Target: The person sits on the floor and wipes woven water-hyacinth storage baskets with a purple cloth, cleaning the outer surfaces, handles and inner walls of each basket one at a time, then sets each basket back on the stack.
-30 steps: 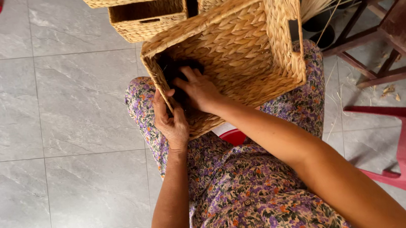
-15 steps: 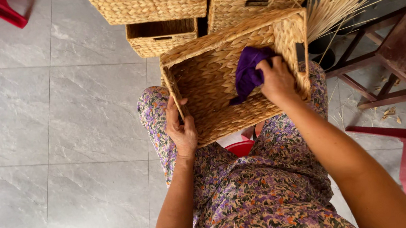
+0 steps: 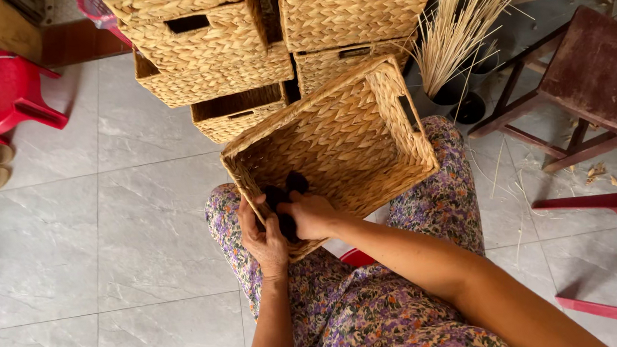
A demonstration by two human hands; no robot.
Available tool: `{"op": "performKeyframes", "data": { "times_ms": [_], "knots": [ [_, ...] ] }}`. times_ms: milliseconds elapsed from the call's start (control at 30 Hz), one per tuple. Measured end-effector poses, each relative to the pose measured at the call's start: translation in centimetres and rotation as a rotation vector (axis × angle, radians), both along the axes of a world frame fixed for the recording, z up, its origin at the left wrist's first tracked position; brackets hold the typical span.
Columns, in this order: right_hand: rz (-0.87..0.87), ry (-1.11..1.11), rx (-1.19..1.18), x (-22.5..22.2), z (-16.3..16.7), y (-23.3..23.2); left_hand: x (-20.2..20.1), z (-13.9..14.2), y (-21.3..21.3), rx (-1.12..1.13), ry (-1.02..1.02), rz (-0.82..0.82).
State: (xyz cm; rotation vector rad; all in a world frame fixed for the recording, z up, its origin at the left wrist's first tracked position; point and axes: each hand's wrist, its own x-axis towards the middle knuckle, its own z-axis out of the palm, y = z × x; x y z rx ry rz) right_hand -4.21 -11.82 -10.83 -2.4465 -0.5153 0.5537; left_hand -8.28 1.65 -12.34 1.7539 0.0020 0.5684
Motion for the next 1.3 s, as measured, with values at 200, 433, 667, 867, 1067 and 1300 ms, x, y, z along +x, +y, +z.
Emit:
{"op": "performKeyframes", "data": {
  "times_ms": [200, 433, 667, 867, 1067, 1300],
  "knots": [
    [-0.302, 0.228, 0.551, 1.6, -0.7, -5.1, -0.4, -1.2, 0.9, -0.001, -0.058, -0.013],
    [-0.688, 0.234, 1.446, 0.5, -1.3, -14.6, 0.4, 0.5, 1.5, -0.266, 0.032, -0.147],
    [-0.952, 0.057, 1.816, 0.1, -4.1, -19.5, 0.4, 5.5, -0.3, -0.242, 0.135, -0.026],
    [-1.053, 0.211, 1.769, 1.3, -5.8, -17.9, 0.2, 12.0, 2.3, -0.321, 0.048, -0.048],
    [-0.946, 0.303, 2.036, 2.7, -6.7, -16.8, 1.5, 21.0, 4.8, -0.347, -0.111, -0.074],
    [-0.987, 0.423, 1.996, 3.6, -6.0, -14.8, 9.6, 32.5, 1.8, -0.546, -0.22, -0.429]
  ]
}}
